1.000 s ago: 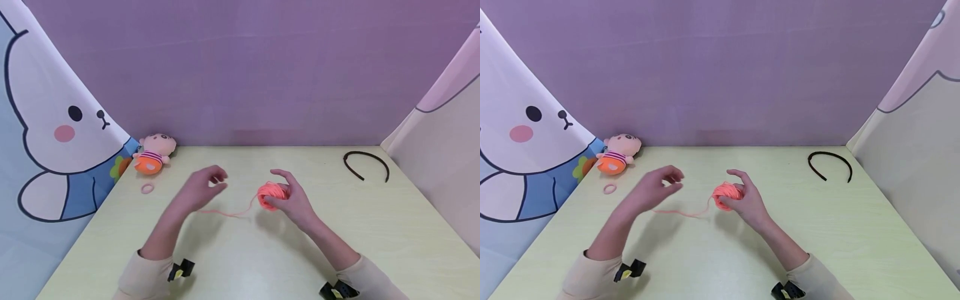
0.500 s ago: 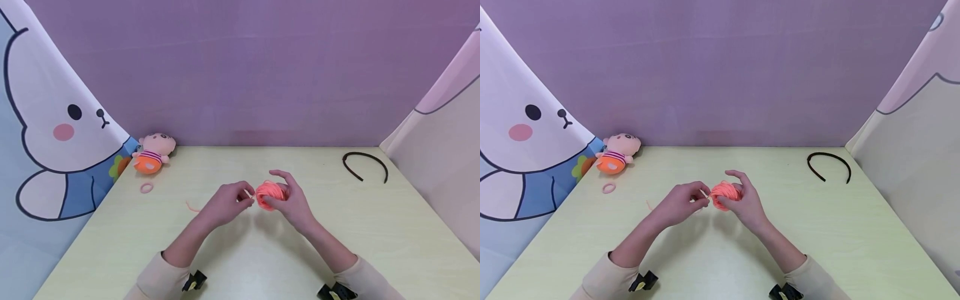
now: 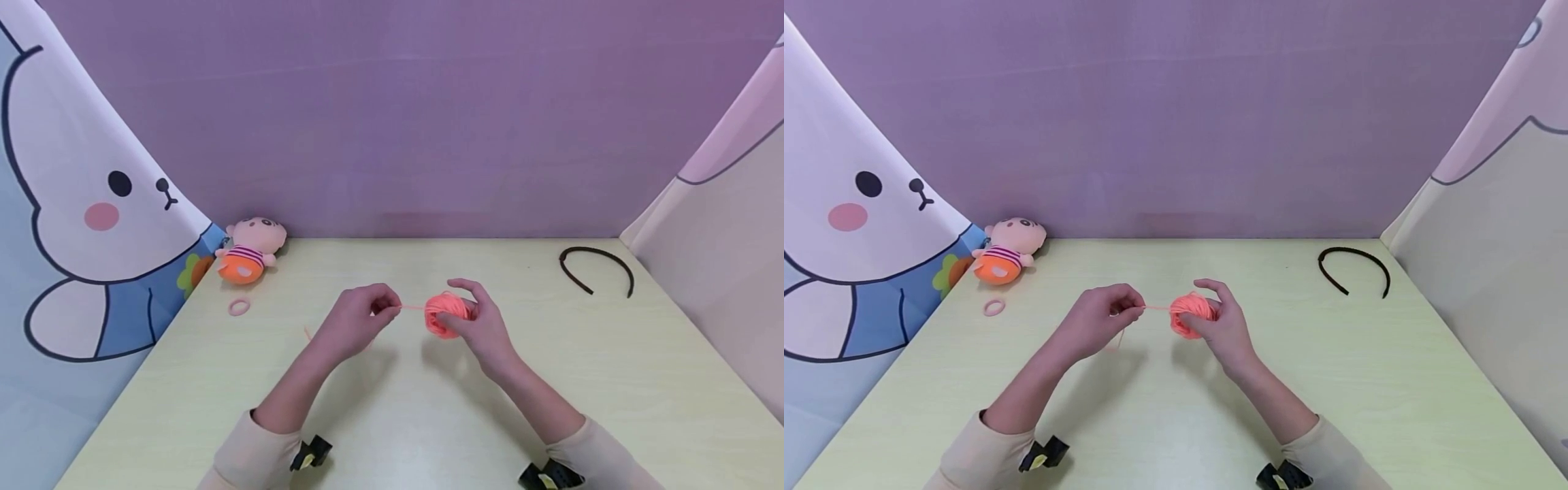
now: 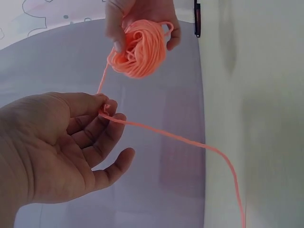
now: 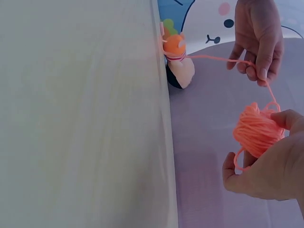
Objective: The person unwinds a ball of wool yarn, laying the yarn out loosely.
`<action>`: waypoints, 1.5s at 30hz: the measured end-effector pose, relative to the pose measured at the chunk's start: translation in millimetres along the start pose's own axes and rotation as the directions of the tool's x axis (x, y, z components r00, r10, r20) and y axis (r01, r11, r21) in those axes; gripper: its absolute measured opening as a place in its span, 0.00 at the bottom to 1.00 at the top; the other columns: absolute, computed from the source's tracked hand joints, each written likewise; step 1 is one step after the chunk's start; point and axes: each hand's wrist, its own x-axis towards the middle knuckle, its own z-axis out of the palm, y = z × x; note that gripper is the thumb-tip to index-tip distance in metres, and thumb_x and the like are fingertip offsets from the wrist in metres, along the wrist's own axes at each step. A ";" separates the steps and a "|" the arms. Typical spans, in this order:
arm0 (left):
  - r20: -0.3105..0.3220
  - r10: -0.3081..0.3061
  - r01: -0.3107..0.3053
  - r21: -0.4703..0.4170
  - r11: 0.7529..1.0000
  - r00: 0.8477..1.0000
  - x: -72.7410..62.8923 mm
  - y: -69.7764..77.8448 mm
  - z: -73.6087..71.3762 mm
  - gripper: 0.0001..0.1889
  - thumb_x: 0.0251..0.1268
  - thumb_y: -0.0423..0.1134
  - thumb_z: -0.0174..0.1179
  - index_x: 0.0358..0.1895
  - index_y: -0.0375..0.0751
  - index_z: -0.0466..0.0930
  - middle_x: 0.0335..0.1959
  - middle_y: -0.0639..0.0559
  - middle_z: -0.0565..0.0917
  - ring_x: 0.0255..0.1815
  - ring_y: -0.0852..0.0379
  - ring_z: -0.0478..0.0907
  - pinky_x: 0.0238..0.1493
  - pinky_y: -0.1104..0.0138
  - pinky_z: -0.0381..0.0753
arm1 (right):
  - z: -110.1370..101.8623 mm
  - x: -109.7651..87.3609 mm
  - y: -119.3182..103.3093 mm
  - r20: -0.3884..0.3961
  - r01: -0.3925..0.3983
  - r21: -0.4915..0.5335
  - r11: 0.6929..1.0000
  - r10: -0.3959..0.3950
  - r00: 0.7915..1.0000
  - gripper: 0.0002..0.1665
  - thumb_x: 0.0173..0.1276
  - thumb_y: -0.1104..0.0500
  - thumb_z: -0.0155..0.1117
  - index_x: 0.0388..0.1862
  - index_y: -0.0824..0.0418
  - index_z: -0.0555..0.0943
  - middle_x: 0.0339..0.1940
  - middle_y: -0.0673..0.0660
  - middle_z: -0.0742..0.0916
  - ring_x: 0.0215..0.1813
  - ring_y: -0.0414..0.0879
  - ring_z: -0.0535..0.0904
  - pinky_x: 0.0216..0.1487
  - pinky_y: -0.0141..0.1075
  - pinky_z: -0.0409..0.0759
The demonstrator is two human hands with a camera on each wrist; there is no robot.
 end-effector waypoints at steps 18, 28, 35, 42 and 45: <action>-0.033 -0.021 0.021 0.011 1.000 0.999 1.5 -10.1 -18.1 0.02 0.69 0.33 0.65 0.41 0.41 0.84 0.29 0.56 0.81 0.30 0.57 0.75 0.34 0.63 0.77 | -1.6 2.9 1.3 -0.062 -0.053 0.200 0.978 0.066 0.996 0.28 0.72 0.68 0.64 0.68 0.60 0.68 0.39 0.52 0.87 0.37 0.41 0.84 0.43 0.32 0.82; -0.084 -0.071 0.073 0.015 0.997 0.994 3.1 -26.7 -38.7 0.02 0.70 0.34 0.64 0.41 0.42 0.84 0.31 0.53 0.83 0.32 0.54 0.76 0.35 0.62 0.76 | -1.3 3.5 -0.8 -0.126 -0.060 0.190 0.980 0.085 0.988 0.27 0.71 0.68 0.64 0.67 0.62 0.69 0.37 0.51 0.87 0.36 0.39 0.82 0.40 0.31 0.81; -0.124 -0.135 0.136 0.001 0.991 0.983 2.4 -40.6 -55.4 0.04 0.72 0.36 0.62 0.43 0.40 0.84 0.34 0.50 0.84 0.37 0.52 0.79 0.39 0.61 0.78 | -2.7 5.7 2.1 -0.142 -0.067 0.175 0.982 0.093 0.985 0.26 0.71 0.67 0.64 0.66 0.59 0.71 0.38 0.51 0.87 0.36 0.40 0.83 0.40 0.31 0.82; -0.149 -0.236 0.232 -0.044 0.972 0.960 0.8 -50.2 -71.5 0.08 0.74 0.38 0.60 0.48 0.39 0.83 0.38 0.46 0.84 0.41 0.48 0.81 0.41 0.60 0.79 | -2.5 5.1 1.7 -0.139 -0.057 0.174 0.983 0.081 0.987 0.26 0.71 0.68 0.65 0.66 0.62 0.70 0.36 0.50 0.87 0.36 0.39 0.83 0.41 0.31 0.81; -0.162 -0.284 0.277 -0.070 0.958 0.945 -0.1 -53.8 -76.4 0.09 0.75 0.39 0.59 0.50 0.39 0.82 0.40 0.45 0.83 0.42 0.47 0.81 0.42 0.60 0.78 | -2.5 5.6 2.3 -0.141 -0.056 0.175 0.983 0.082 0.987 0.26 0.71 0.68 0.64 0.66 0.61 0.70 0.36 0.50 0.87 0.36 0.39 0.83 0.41 0.31 0.82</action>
